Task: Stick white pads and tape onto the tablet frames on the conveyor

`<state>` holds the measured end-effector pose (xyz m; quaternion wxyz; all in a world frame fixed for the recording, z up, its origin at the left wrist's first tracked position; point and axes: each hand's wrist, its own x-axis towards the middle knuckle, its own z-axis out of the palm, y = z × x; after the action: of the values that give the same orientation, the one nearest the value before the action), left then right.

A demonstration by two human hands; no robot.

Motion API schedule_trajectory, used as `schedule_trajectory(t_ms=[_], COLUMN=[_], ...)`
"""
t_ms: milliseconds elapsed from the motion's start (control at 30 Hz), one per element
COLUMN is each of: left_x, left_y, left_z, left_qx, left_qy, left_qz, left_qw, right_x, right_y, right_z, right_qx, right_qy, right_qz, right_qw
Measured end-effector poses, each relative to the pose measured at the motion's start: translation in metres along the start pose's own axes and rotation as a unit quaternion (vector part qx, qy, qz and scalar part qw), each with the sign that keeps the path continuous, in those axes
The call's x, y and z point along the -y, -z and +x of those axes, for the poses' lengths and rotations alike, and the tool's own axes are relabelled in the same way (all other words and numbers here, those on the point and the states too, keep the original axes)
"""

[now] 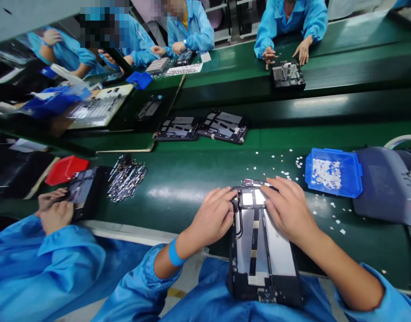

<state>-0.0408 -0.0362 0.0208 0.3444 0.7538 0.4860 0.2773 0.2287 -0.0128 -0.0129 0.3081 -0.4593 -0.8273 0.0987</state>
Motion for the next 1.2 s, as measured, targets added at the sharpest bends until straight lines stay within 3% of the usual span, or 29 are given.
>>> schedule_trajectory(t_ms=[100,200,300,433,667,867,1033,1200], left_x=[0.002,0.004,0.005,0.006,0.002,-0.007,0.005,0.016], left_y=[-0.004,-0.007,-0.007,-0.005,0.006,0.022,0.008,-0.003], left_z=[-0.004,-0.002,0.000,0.001,0.005,0.022,0.038,0.046], left_qx=[0.017,0.044,0.052,0.057,0.084,0.062,0.010,0.000], left_qy=[-0.035,-0.093,-0.129,-0.135,-0.098,-0.009,0.070,0.071], left_qz=[0.074,0.218,0.297,0.317,0.235,0.042,-0.012,-0.028], left_qw=[0.996,0.971,0.945,0.937,0.963,0.997,0.997,0.997], right_x=[0.001,0.006,0.008,0.004,-0.009,-0.015,-0.021,-0.022], right_y=[0.001,-0.003,-0.007,-0.010,-0.011,-0.010,-0.014,-0.018], right_z=[0.014,0.027,0.035,0.039,0.043,0.052,0.054,0.054], right_qx=[0.046,0.076,0.108,0.144,0.178,0.190,0.174,0.155], right_qy=[0.096,0.153,0.196,0.204,0.233,0.262,0.273,0.278], right_qz=[-0.050,-0.087,-0.112,-0.145,-0.142,-0.135,-0.113,-0.103], right_qw=[0.993,0.982,0.968,0.957,0.945,0.937,0.939,0.942])
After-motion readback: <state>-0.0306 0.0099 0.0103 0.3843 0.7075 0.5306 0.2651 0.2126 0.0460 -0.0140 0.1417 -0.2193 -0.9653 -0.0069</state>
